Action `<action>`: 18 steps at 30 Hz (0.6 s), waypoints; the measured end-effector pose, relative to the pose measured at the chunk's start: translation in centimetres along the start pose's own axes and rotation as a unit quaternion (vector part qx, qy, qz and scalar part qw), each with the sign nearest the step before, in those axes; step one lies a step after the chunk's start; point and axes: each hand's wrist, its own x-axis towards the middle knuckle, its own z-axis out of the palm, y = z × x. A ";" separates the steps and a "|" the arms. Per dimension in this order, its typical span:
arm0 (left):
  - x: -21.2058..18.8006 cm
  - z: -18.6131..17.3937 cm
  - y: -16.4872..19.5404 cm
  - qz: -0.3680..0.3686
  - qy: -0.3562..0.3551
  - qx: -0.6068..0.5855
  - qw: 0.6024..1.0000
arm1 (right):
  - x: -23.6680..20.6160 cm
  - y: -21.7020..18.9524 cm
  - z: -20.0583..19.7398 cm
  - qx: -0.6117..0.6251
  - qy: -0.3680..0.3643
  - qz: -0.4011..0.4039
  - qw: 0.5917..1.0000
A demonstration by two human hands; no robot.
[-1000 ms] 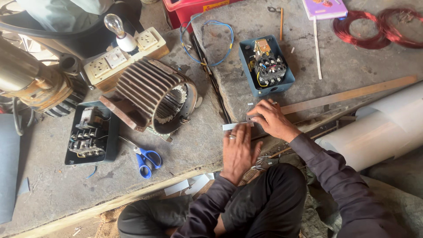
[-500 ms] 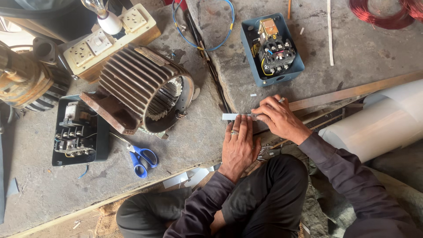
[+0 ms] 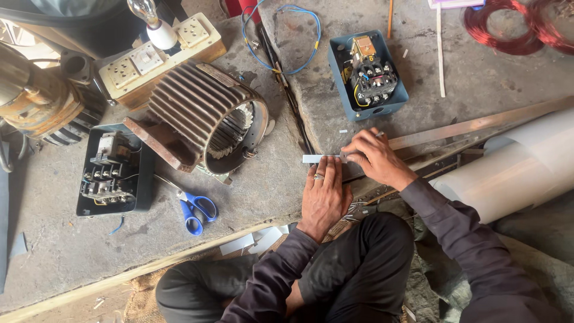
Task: The person sits on the floor repairing an electric motor. They cut and fold strips of white insulating paper with scissors, then insert the folded paper into the stator slots of the motor housing and press it into place, using a screwdriver to help seat the insulation.
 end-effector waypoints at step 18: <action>0.2 -4.1 2.3 -0.006 -0.019 0.000 1.000 | 0.7 -7.9 -2.3 -0.154 0.117 0.003 0.981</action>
